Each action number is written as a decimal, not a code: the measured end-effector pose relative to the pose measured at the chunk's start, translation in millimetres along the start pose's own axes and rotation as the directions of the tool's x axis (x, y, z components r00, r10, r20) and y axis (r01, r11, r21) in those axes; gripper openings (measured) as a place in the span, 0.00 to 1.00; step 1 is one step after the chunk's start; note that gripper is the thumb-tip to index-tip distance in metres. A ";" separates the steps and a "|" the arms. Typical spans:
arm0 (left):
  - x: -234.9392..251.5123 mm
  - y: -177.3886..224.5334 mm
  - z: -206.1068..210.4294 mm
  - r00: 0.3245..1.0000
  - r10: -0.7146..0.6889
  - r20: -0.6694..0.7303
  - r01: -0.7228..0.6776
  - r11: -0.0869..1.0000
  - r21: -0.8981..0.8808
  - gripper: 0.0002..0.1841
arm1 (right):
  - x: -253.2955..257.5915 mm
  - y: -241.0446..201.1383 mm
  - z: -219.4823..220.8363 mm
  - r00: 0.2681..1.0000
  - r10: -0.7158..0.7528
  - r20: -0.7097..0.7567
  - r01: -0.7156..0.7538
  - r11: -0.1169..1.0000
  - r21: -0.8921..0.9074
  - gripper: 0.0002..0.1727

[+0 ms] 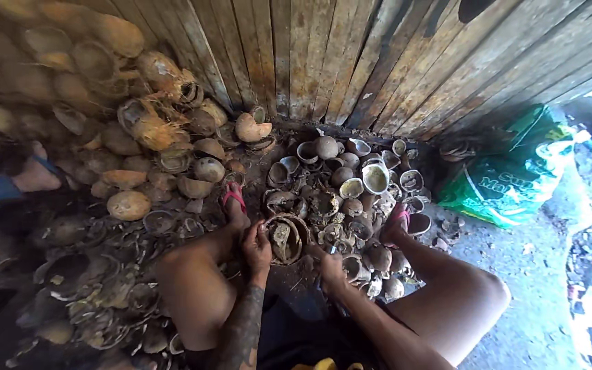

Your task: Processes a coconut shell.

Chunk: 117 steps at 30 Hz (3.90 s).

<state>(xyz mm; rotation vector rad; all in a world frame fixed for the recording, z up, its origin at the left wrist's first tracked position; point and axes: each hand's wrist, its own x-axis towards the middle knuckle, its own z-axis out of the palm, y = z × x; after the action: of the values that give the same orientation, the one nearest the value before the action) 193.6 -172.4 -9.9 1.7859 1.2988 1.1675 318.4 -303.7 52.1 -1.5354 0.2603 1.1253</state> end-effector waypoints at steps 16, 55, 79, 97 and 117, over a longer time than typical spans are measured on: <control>-30.4 28.0 0.1 0.965 -0.218 -0.144 0.236 0.964 0.122 0.16 | -1.8 -23.0 -7.1 0.957 0.262 0.124 -0.256 0.965 -0.065 0.13; -17.9 68.4 -33.4 0.963 -0.012 0.271 -0.046 0.977 0.207 0.18 | -29.3 -49.1 -33.8 0.957 0.022 0.289 0.187 0.713 -0.676 0.10; -30.4 45.5 -15.0 0.935 -0.116 0.335 0.121 0.993 0.006 0.24 | -3.8 -44.2 -67.9 0.678 -0.285 0.678 0.728 0.390 -0.564 0.11; -43.1 66.4 -18.0 0.989 -0.005 0.149 -0.006 0.997 0.073 0.22 | -38.5 -23.6 -66.8 0.948 -0.248 0.198 0.317 0.784 -0.534 0.07; -51.8 58.8 -22.6 0.997 -0.060 -0.042 0.059 0.998 -0.034 0.18 | -38.0 -34.1 -52.7 0.867 -0.299 0.398 0.498 0.501 -0.708 0.11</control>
<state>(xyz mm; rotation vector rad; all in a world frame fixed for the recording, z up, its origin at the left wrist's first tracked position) 189.6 -240.3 35.3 1.6957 1.3411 1.1937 348.9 -353.4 96.6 -2.0647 -0.8738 1.0533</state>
